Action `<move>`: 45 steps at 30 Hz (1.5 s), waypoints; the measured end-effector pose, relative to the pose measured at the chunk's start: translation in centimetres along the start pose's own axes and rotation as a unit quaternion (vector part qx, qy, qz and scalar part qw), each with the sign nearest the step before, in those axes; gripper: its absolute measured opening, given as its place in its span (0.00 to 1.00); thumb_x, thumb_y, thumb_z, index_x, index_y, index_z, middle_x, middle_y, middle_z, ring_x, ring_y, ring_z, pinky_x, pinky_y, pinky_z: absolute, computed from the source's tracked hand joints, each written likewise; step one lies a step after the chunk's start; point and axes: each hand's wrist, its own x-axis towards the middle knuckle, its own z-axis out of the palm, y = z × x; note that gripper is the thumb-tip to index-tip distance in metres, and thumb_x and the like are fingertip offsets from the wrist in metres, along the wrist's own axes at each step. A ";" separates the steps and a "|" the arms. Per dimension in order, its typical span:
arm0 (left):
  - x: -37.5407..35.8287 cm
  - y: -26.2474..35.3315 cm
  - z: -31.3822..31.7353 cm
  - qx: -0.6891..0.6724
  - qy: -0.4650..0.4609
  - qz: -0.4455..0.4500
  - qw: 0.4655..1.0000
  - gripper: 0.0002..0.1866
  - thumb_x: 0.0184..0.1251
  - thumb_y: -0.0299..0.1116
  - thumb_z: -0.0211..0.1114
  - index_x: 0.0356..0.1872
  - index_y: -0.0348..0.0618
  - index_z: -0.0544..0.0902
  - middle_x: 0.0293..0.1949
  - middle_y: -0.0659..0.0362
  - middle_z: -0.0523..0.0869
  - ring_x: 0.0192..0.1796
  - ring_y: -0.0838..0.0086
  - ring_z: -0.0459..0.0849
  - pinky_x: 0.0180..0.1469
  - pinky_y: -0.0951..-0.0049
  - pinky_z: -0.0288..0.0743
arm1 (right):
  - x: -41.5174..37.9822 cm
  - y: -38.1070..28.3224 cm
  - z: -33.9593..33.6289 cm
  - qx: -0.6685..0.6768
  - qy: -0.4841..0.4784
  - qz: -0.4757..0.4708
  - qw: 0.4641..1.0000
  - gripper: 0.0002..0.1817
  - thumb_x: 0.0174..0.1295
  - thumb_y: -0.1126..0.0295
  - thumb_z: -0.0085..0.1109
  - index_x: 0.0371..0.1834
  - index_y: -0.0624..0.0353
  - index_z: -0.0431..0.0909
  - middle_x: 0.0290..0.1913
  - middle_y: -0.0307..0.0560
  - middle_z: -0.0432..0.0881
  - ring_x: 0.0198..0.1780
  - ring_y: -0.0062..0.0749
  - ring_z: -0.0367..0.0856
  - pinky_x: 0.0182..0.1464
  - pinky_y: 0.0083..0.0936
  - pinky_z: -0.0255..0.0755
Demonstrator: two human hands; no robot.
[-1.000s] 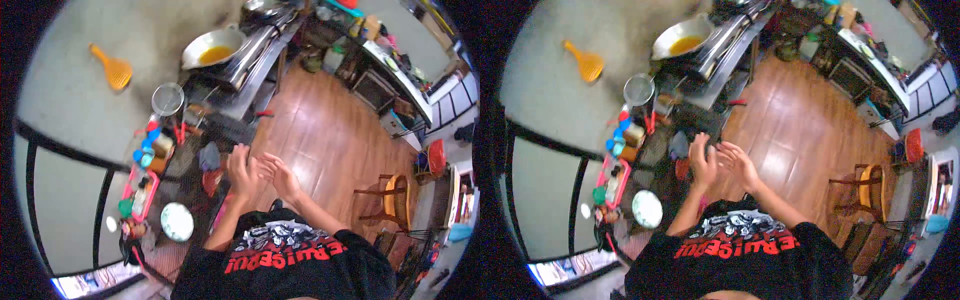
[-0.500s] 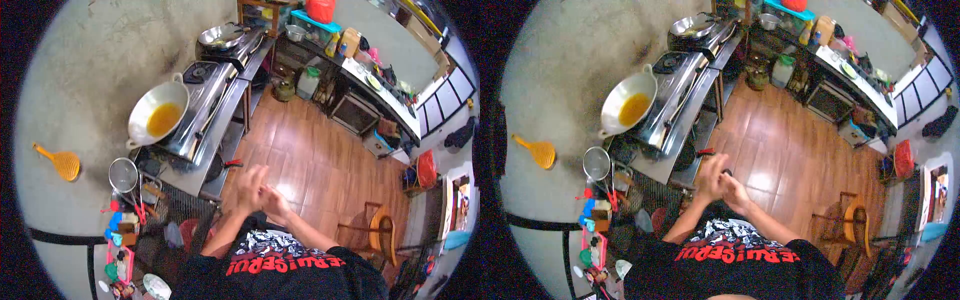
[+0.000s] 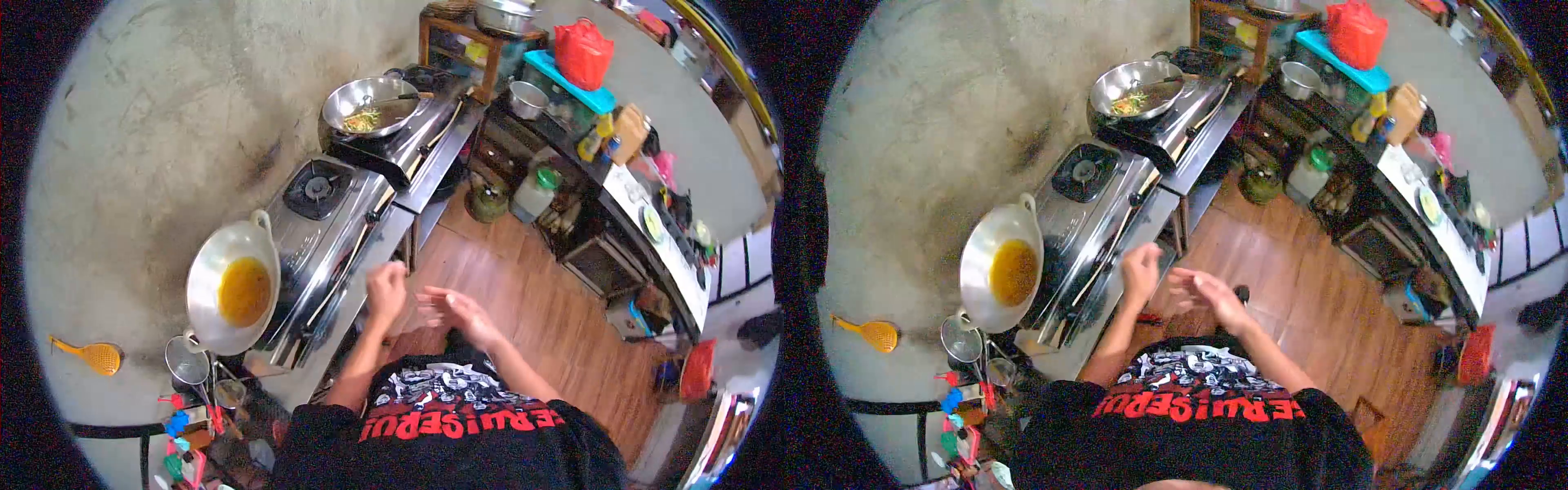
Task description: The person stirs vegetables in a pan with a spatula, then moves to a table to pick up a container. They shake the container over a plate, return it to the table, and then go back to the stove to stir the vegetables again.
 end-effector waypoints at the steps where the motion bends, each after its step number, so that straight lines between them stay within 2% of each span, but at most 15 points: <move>1: 2.4 -1.8 0.2 0.069 0.014 -0.005 0.998 0.13 0.68 0.33 0.57 0.25 0.37 0.81 0.26 0.50 0.85 0.30 0.56 0.82 0.32 0.58 0.70 | 2.4 -0.9 -4.2 -0.096 0.006 -0.008 0.995 0.27 0.72 0.49 0.45 0.59 0.62 0.74 0.52 0.45 0.82 0.51 0.32 0.81 0.53 0.32 0.75; 4: 7.2 -6.0 2.3 -0.057 0.084 -0.184 0.978 0.22 0.73 0.40 0.54 0.21 0.36 0.77 0.14 0.64 0.72 0.20 0.81 0.70 0.25 0.74 0.64 | 11.7 -3.7 -16.1 -0.338 0.100 -0.122 0.928 0.21 0.71 0.56 0.50 0.44 0.66 0.80 0.38 0.49 0.85 0.38 0.31 0.82 0.43 0.28 0.75; 7: 10.6 -8.0 4.7 -0.008 0.147 -0.205 0.968 0.19 0.74 0.39 0.54 0.22 0.39 0.75 0.16 0.67 0.71 0.19 0.84 0.67 0.22 0.78 0.59 | 20.6 -13.6 -20.4 -0.489 0.170 -0.246 0.819 0.15 0.67 0.62 0.54 0.37 0.67 0.78 0.30 0.59 0.81 0.32 0.45 0.81 0.37 0.36 0.72; 11: 13.0 -8.0 6.4 -0.093 0.222 -0.273 0.931 0.18 0.74 0.41 0.56 0.25 0.43 0.75 0.17 0.69 0.71 0.20 0.87 0.66 0.22 0.82 0.58 | 35.9 -21.0 -24.7 -0.610 0.152 -0.333 0.702 0.14 0.64 0.62 0.56 0.40 0.63 0.72 0.38 0.58 0.78 0.42 0.56 0.77 0.44 0.45 0.72; 14: 15.7 -6.8 6.6 -0.128 0.255 -0.325 0.902 0.18 0.74 0.42 0.57 0.24 0.44 0.75 0.19 0.69 0.71 0.21 0.87 0.67 0.22 0.83 0.59 | 45.2 -23.4 -25.4 -0.657 0.101 -0.299 0.685 0.18 0.64 0.59 0.55 0.43 0.65 0.67 0.43 0.64 0.77 0.47 0.60 0.76 0.48 0.48 0.72; 18: 20.9 -8.2 6.4 -0.145 0.304 -0.342 0.877 0.16 0.73 0.41 0.58 0.25 0.46 0.76 0.19 0.69 0.72 0.20 0.88 0.67 0.22 0.85 0.56 | 53.1 -23.9 -25.8 -0.645 0.082 -0.188 0.736 0.24 0.59 0.55 0.62 0.44 0.65 0.67 0.44 0.65 0.79 0.49 0.61 0.77 0.49 0.46 0.72; 20: 23.4 -10.2 5.7 -0.188 0.318 -0.325 0.870 0.14 0.73 0.40 0.59 0.27 0.45 0.77 0.20 0.69 0.73 0.20 0.88 0.66 0.21 0.85 0.56 | 55.1 -22.8 -26.5 -0.632 0.059 -0.122 0.763 0.27 0.57 0.54 0.64 0.45 0.65 0.67 0.45 0.66 0.79 0.50 0.61 0.78 0.50 0.46 0.72; 24: 28.7 -13.8 5.6 -0.145 0.361 -0.309 0.868 0.10 0.71 0.37 0.60 0.33 0.42 0.80 0.22 0.67 0.75 0.22 0.88 0.67 0.23 0.84 0.56 | 57.5 -23.1 -26.5 -0.640 0.048 -0.201 0.740 0.32 0.49 0.54 0.72 0.44 0.65 0.65 0.35 0.65 0.80 0.42 0.62 0.80 0.42 0.46 0.73; 28: 31.8 -18.0 5.9 -0.089 0.424 -0.329 0.839 0.10 0.71 0.38 0.60 0.41 0.40 0.79 0.28 0.63 0.79 0.34 0.80 0.76 0.39 0.78 0.67 | 54.4 -25.2 -22.8 -0.639 -0.039 -0.109 0.760 0.37 0.47 0.57 0.74 0.52 0.64 0.61 0.42 0.66 0.80 0.48 0.63 0.79 0.49 0.47 0.74; 29: 32.5 -19.3 6.4 -0.037 0.447 -0.282 0.848 0.13 0.71 0.46 0.59 0.38 0.48 0.78 0.30 0.66 0.80 0.23 0.86 0.65 0.24 0.81 0.58 | 53.8 -25.2 -22.4 -0.666 -0.043 -0.127 0.733 0.37 0.46 0.58 0.74 0.52 0.64 0.60 0.41 0.67 0.80 0.45 0.64 0.80 0.47 0.47 0.75; 30: 32.6 -20.4 6.3 -0.037 0.454 -0.284 0.844 0.13 0.71 0.46 0.59 0.38 0.48 0.78 0.30 0.66 0.80 0.23 0.86 0.65 0.24 0.81 0.58 | 53.4 -25.2 -21.9 -0.692 -0.049 -0.146 0.705 0.37 0.45 0.59 0.75 0.51 0.64 0.60 0.40 0.67 0.80 0.43 0.64 0.81 0.44 0.48 0.76; 32: 33.5 -19.1 6.2 -0.063 0.442 -0.343 0.826 0.16 0.72 0.44 0.59 0.43 0.38 0.79 0.33 0.59 0.81 0.36 0.75 0.77 0.45 0.74 0.68 | 52.3 -24.8 -20.9 -0.721 -0.059 -0.124 0.679 0.35 0.47 0.61 0.73 0.51 0.64 0.60 0.39 0.68 0.80 0.40 0.64 0.81 0.42 0.49 0.76; 36: 34.0 -19.9 6.9 -0.018 0.467 -0.328 0.821 0.18 0.71 0.49 0.59 0.34 0.44 0.79 0.29 0.66 0.78 0.28 0.83 0.68 0.32 0.79 0.61 | 54.0 -21.8 -23.9 -0.729 -0.098 -0.185 0.651 0.29 0.50 0.70 0.67 0.49 0.63 0.59 0.36 0.69 0.80 0.35 0.64 0.82 0.37 0.51 0.77; 42: 35.1 -18.2 7.0 0.075 0.368 -0.367 0.851 0.23 0.74 0.50 0.53 0.34 0.37 0.80 0.24 0.63 0.73 0.29 0.77 0.70 0.35 0.75 0.65 | 58.2 -27.7 -21.4 -0.776 -0.098 -0.243 0.574 0.23 0.61 0.65 0.55 0.56 0.65 0.65 0.30 0.64 0.80 0.32 0.61 0.82 0.34 0.51 0.76; 45: 34.9 -19.8 7.5 0.062 0.325 -0.377 0.865 0.23 0.76 0.46 0.50 0.31 0.35 0.79 0.25 0.52 0.78 0.31 0.69 0.74 0.39 0.67 0.68 | 61.7 -28.7 -19.5 -0.799 -0.161 -0.241 0.526 0.20 0.66 0.61 0.52 0.58 0.56 0.70 0.27 0.58 0.83 0.32 0.56 0.84 0.33 0.49 0.77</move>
